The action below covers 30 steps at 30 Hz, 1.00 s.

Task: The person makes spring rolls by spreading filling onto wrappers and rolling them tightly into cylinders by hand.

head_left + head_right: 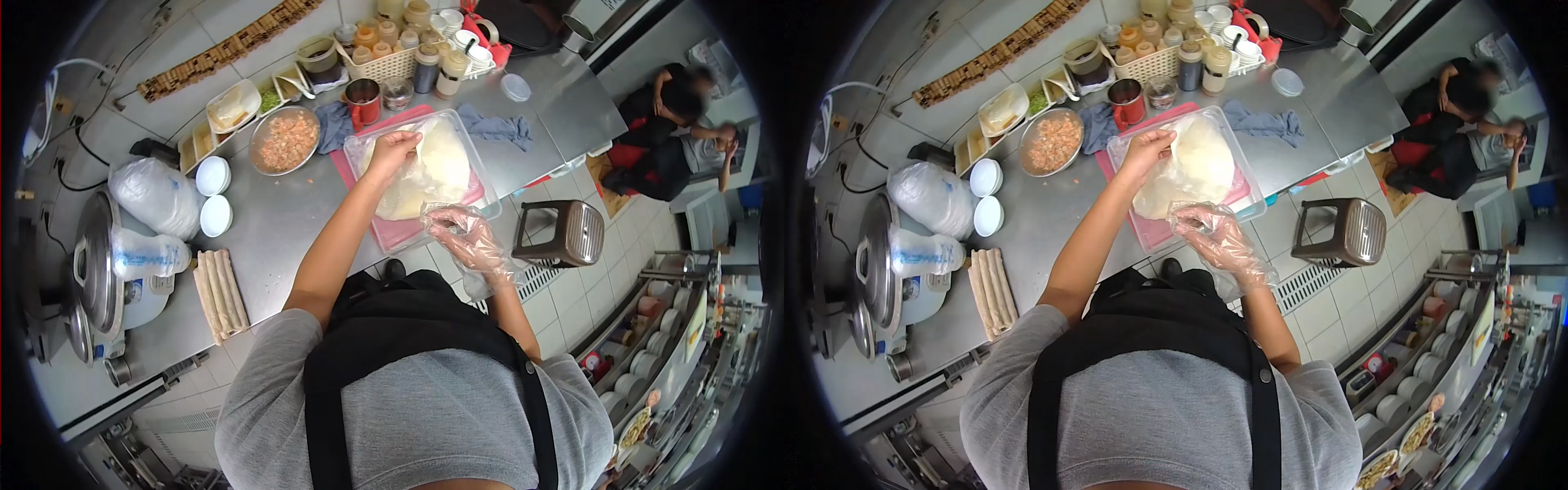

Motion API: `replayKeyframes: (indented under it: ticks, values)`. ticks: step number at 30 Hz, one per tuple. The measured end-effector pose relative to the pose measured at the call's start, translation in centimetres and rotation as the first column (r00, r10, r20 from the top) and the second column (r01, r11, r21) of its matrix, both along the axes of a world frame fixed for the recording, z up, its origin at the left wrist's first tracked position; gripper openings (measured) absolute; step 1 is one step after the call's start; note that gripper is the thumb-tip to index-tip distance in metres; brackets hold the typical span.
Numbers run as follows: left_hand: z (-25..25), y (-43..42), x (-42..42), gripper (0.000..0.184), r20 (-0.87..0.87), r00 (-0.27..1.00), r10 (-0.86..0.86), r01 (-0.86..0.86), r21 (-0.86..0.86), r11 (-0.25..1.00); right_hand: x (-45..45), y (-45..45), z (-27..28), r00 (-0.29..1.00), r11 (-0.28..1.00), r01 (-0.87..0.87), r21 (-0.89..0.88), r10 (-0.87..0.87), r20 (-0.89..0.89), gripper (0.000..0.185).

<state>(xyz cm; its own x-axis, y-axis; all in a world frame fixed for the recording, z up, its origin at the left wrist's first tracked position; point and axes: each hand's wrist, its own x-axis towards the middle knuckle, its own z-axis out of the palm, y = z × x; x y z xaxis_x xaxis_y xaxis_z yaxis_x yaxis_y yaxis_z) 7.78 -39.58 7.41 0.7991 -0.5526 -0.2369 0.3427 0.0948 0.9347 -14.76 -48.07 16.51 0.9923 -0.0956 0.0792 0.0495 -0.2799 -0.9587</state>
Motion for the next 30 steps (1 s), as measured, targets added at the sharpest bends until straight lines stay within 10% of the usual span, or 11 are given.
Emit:
replayKeyframes:
  ticks: [10, 12, 18, 23, 24, 26, 27, 30]
  values:
    - [3.6, 1.8, 1.5, 0.028, 0.415, 0.899, -0.139, 0.087, 0.140, 0.986, 2.9, 1.9, -1.0, 0.985, 0.996, -0.020, -0.089, 0.004, -0.175, 0.022]
    - [1.7, 0.5, 0.4, 0.028, 0.433, 0.884, -0.176, 0.128, 0.138, 0.982, 3.0, 0.0, -3.9, 0.907, 0.907, 0.420, -0.042, -0.420, -0.007, 0.021]
    - [0.4, -4.3, -6.0, 0.024, 0.536, 0.791, -0.295, 0.261, 0.141, 0.955, 0.2, -5.4, -3.9, 0.659, 0.625, 0.719, 0.304, -0.752, -0.016, 0.022]
    - [-4.1, -10.7, -7.5, 0.028, 0.889, 0.228, -0.397, 0.144, 0.373, 0.917, -2.8, -5.0, -3.6, 0.685, 0.690, 0.701, 0.179, -0.722, 0.100, 0.024]
    - [-2.2, -11.4, -7.0, 0.049, 0.482, 0.296, -0.824, 0.170, 0.823, 0.542, -3.5, -4.8, -3.9, 0.700, 0.708, 0.700, 0.094, -0.706, 0.102, 0.023]
    - [-4.5, -11.3, -8.0, 0.084, 0.476, 0.430, -0.767, -0.196, 0.878, 0.436, -4.7, -3.5, -3.8, 0.695, 0.695, 0.709, 0.121, -0.718, 0.050, 0.024]
    - [-4.3, -11.2, -7.7, 0.103, 0.291, 0.645, -0.706, -0.078, 0.945, 0.317, -5.4, -3.0, -3.7, 0.699, 0.690, 0.708, 0.152, -0.715, -0.009, 0.025]
    - [-7.8, -10.2, -6.6, 0.082, 0.368, 0.534, -0.761, -0.181, 0.929, 0.323, -7.1, -2.3, -3.5, 0.680, 0.648, 0.717, 0.257, -0.731, -0.058, 0.028]
